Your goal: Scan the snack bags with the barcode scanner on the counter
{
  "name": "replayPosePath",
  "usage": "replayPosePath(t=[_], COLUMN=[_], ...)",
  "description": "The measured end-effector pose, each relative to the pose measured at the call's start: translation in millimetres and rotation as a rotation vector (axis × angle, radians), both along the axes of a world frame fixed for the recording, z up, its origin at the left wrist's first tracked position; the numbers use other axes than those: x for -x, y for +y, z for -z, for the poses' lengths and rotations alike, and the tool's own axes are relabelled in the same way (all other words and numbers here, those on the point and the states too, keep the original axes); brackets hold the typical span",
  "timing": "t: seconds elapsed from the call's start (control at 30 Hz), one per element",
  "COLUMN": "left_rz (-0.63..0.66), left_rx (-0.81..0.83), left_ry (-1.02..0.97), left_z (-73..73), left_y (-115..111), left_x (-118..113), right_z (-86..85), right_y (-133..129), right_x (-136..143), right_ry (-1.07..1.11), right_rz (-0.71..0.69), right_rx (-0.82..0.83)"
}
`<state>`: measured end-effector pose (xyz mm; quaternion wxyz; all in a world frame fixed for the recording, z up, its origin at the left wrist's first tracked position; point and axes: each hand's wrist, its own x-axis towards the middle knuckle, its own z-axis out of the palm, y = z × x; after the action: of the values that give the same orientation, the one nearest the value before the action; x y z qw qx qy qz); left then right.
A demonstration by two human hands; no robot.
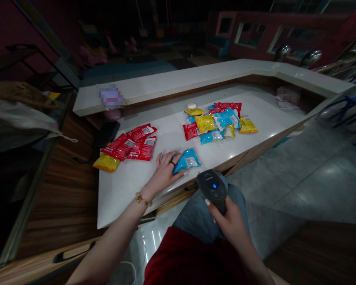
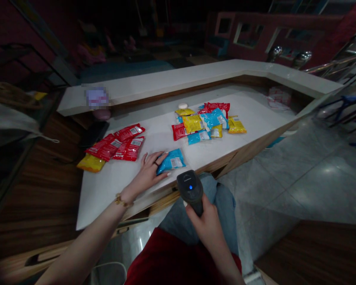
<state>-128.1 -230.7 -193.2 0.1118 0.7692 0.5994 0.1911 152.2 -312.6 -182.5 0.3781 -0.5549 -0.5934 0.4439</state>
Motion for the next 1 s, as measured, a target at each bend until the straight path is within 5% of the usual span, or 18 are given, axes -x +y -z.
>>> replayPosePath(t=[1.0], left_rz=[-0.019], left_rx=[-0.056], left_ry=[0.018], left_z=[8.9], left_y=[5.9], left_x=[0.5], right_z=[1.3], right_y=[1.1], right_x=[9.8], right_ry=[0.025], right_rz=[-0.101], right_rx=[-0.029])
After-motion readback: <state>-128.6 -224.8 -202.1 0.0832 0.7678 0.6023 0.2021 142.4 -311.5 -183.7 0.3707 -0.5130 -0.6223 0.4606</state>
